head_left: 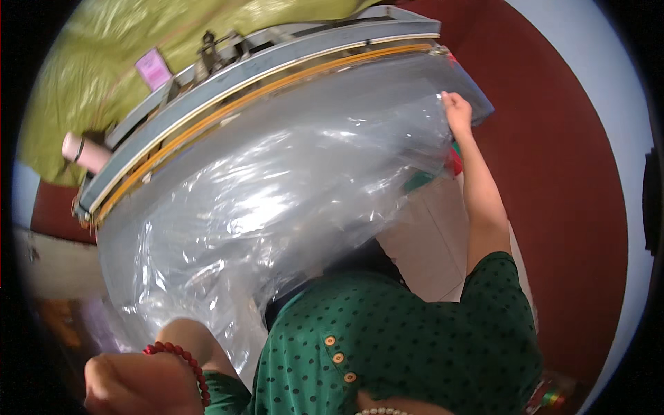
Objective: The person puts on glasses, spreads plastic sheeting over a sealing machine table, and repeatedly aligns and folds the plastic sheets by hand along the sealing bar.
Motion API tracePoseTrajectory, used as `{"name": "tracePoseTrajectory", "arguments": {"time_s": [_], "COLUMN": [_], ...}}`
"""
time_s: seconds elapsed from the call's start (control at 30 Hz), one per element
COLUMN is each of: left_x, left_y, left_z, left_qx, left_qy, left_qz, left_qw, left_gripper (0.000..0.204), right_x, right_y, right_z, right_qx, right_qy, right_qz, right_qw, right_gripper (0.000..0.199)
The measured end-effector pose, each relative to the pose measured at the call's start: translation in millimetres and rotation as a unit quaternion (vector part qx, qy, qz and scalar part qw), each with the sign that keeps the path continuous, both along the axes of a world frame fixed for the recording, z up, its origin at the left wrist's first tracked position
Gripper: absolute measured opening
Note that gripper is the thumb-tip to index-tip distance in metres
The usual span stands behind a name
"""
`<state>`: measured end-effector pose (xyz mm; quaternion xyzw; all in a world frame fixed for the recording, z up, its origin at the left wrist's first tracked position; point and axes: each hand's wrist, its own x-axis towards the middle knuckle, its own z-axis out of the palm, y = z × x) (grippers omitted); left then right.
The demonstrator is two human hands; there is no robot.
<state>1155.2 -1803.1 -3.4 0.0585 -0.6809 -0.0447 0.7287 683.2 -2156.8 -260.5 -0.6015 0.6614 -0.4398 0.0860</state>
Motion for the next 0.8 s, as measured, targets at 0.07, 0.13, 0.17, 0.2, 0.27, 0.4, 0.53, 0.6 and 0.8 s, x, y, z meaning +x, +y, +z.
{"name": "tracePoseTrajectory", "arguments": {"time_s": [0.07,0.13,0.17,0.2,0.27,0.4,0.53,0.6,0.8], "left_x": [7,-34,-25,-22,-17,-30,-67,-84,-67], "left_y": [-1,-46,-62,-77,-109,-151,-189,-207,-240], "left_z": [-21,-49,-64,-66,-116,-150,-168,-172,-198], "left_qx": [0.052,0.253,0.405,0.453,0.437,0.35,0.3,0.256,0.303], "left_qy": [0.083,0.107,-0.08,-0.221,-0.27,-0.385,-0.45,-0.462,-0.447], "left_qz": [0.065,0.31,0.263,0.238,0.239,0.262,0.273,0.298,0.252], "left_qw": [0.993,0.91,0.872,0.83,0.824,0.813,0.796,0.795,0.803], "left_gripper": [0.011,0.004,0.017,0.025,0.028,0.032,0.041,0.035,0.008], "right_x": [16,-6,-14,-2,-6,25,66,26,23], "right_y": [4,12,24,32,61,150,196,180,143], "right_z": [12,8,11,29,49,67,60,24,78], "right_qx": [-0.016,-0.023,-0.022,-0.089,-0.17,-0.151,-0.061,-0.112,-0.089], "right_qy": [-0.032,-0.159,-0.157,-0.083,-0.005,0.087,0.274,0.264,-0.16], "right_qz": [0.08,0.185,0.162,0.145,0.088,0.212,0.232,0.232,0.228], "right_qw": [0.996,0.969,0.974,0.982,0.982,0.962,0.931,0.929,0.956], "right_gripper": [0.022,0.028,0.028,0.032,0.041,0.045,0.028,0.024,0.01]}}
